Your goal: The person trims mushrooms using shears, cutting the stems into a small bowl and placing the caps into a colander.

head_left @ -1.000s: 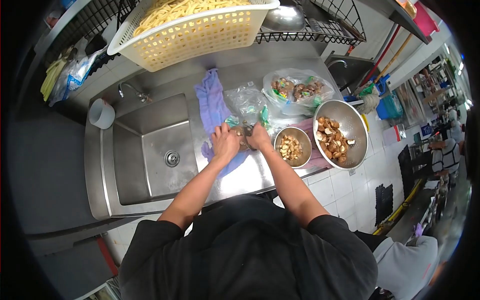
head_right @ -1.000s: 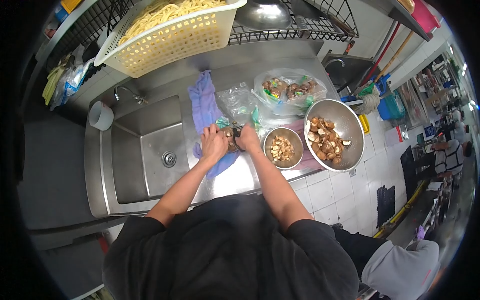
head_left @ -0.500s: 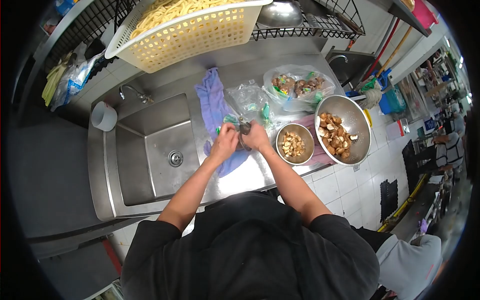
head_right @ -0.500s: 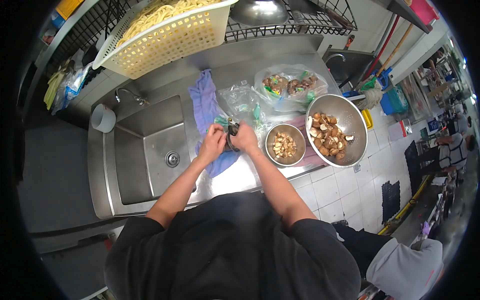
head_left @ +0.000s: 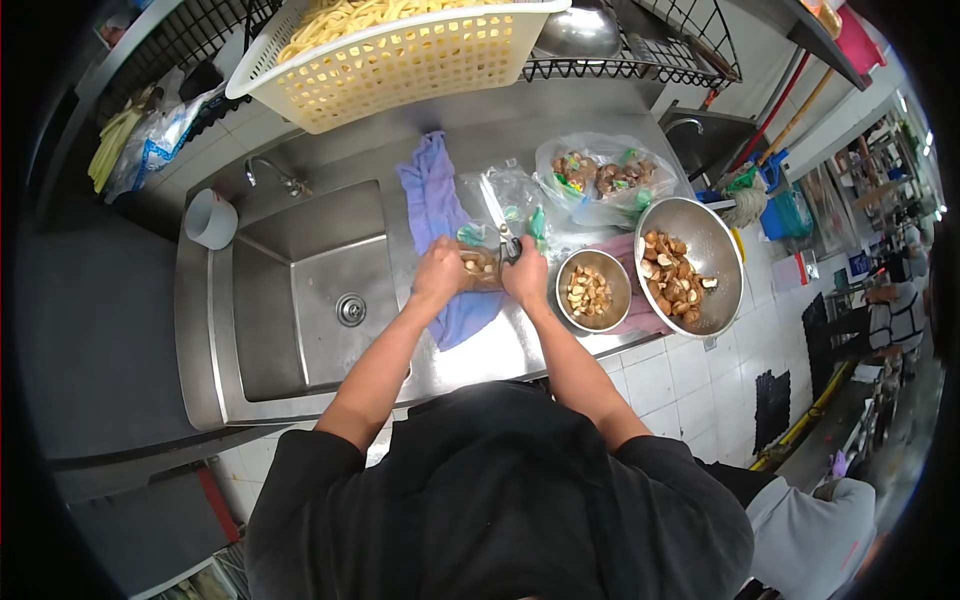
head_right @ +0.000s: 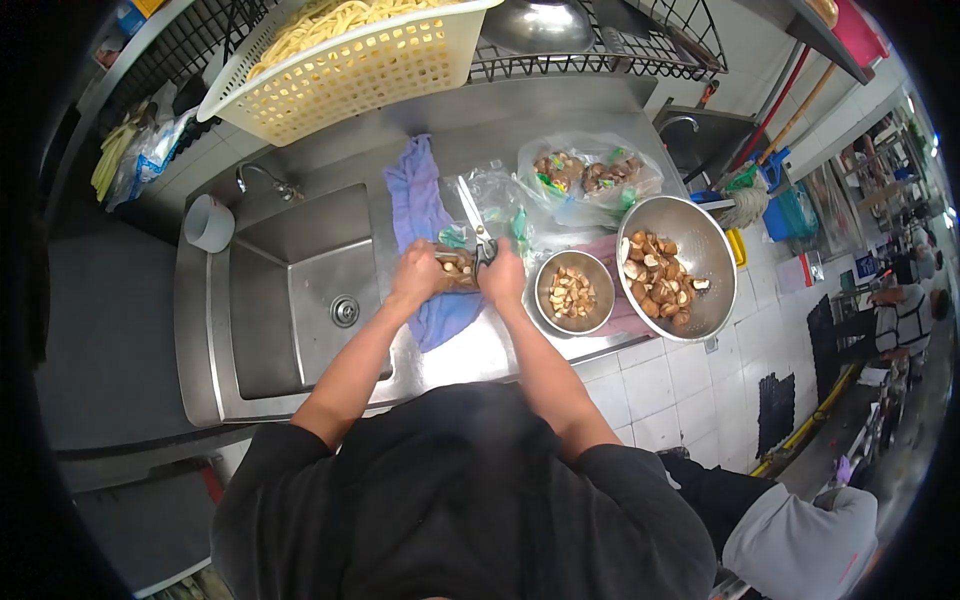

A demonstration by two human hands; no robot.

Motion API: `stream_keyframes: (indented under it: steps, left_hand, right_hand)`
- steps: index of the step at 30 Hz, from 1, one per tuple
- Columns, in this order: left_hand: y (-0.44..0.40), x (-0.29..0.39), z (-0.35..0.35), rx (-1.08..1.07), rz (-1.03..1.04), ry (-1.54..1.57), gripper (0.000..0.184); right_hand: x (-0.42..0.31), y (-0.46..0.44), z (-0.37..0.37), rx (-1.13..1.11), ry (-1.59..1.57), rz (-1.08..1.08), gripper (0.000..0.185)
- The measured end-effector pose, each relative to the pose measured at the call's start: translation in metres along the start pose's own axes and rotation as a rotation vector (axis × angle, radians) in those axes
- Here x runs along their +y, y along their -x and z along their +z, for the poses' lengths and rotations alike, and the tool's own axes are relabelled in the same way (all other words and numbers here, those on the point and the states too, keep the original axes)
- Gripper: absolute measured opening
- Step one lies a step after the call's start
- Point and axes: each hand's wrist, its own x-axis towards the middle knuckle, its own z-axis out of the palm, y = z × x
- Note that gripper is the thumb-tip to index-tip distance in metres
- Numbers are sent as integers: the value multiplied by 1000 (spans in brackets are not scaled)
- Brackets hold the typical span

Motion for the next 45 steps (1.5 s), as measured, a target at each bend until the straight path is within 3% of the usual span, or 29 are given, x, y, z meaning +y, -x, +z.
stream_keyframes:
  steps: [2,8,13,21,25,27,28,30,34,36,37,38,41,45]
  left_hand:
    - [-2,-27,0,85,-120,101,10]
    - [-11,-45,-20,312,-118,214,8]
    - [-13,-51,-8,316,-123,316,8]
    - [-35,-33,-13,450,-154,289,10]
    - [-35,-28,-16,407,-149,272,10]
    - [-32,-32,-10,166,-113,345,10]
    - [-27,-25,-14,157,-116,347,10]
    - [-13,-3,-26,177,141,100,10]
    - [6,63,-42,231,140,209,12]
    - [21,75,-23,-112,118,114,18]
    - [24,84,-14,-318,-35,85,32]
    - [30,88,-6,-318,-37,87,32]
    - [48,94,34,-147,97,394,62]
    - [48,126,49,-120,25,175,66]
  right_hand:
    - [7,4,-5,69,-220,-35,35]
    - [33,48,-9,136,-295,-85,27]
    - [80,80,1,-42,-781,97,27]
    - [68,95,-50,-102,-900,256,32]
    - [72,107,-60,-129,-973,299,32]
    - [77,114,-74,-126,-931,289,32]
    - [77,119,-84,-128,-887,278,32]
    - [76,125,-102,-144,-797,295,34]
    - [77,134,-122,-95,-716,258,40]
    - [75,136,-132,-109,-735,307,41]
    - [82,137,-134,-129,-758,302,44]
    - [85,139,-140,-131,-755,302,44]
    - [93,137,-159,-251,-735,316,51]
    - [117,125,-185,-452,-670,278,58]
